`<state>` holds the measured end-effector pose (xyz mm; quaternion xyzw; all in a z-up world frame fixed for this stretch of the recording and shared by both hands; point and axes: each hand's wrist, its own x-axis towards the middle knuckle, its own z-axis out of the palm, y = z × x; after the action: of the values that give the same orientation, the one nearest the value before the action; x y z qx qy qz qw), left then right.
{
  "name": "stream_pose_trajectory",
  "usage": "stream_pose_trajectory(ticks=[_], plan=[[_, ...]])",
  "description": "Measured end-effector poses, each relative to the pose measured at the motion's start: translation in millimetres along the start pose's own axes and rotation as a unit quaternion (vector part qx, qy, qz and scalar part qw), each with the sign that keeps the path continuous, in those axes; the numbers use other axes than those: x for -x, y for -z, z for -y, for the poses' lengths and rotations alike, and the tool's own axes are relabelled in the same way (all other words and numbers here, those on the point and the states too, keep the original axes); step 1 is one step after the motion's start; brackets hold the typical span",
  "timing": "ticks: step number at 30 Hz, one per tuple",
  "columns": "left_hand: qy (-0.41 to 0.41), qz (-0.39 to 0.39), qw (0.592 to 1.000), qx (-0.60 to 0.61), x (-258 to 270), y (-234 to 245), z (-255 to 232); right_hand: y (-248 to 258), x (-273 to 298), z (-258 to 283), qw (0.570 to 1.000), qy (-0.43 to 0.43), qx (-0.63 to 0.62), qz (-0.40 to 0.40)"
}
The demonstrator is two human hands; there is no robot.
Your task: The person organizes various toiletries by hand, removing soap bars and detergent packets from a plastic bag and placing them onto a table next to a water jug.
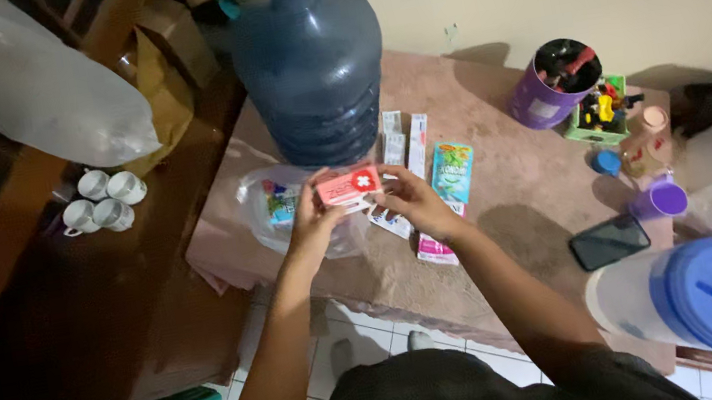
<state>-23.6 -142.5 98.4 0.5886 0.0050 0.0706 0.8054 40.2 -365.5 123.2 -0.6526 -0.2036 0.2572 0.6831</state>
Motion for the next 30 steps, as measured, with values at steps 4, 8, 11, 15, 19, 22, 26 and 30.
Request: stream_pose_trajectory(ticks=[4, 8, 11, 15, 19, 22, 26, 30], plan=[[0.078, -0.005, 0.996, -0.033, 6.9, -21.2, 3.8, 9.2, 5.4, -17.0, 1.000, 0.005, -0.014, -0.014], [0.103, -0.006, 0.992, -0.069, 9.4, -32.5, 4.9, 18.3, 18.1, -20.9, 0.999, -0.013, -0.031, -0.034], [0.040, 0.033, 0.995, -0.090, 9.5, -34.6, 16.4, 18.5, 29.6, -10.8, 0.998, -0.006, -0.042, -0.046], [-0.007, 0.099, 0.980, -0.171, 9.9, -28.2, 27.6, 20.9, 42.9, 5.1, 0.968, -0.076, -0.240, -0.023], [-0.145, 0.091, 0.960, -0.223, 9.1, -38.4, 19.5, 12.6, 40.0, -0.3, 0.980, -0.049, -0.185, -0.056], [-0.047, 0.071, 0.996, -0.025, 18.0, -44.5, 2.6, 11.0, 40.3, -4.8, 0.992, 0.022, -0.083, -0.091], [0.100, 0.048, 0.994, 0.022, 21.8, -38.3, -5.3, 7.0, 39.2, -1.2, 0.993, 0.076, -0.057, -0.074], [0.044, 0.071, 0.992, -0.097, 13.8, -28.3, 10.0, 1.9, 44.5, 3.5, 0.981, 0.186, 0.035, -0.046]])
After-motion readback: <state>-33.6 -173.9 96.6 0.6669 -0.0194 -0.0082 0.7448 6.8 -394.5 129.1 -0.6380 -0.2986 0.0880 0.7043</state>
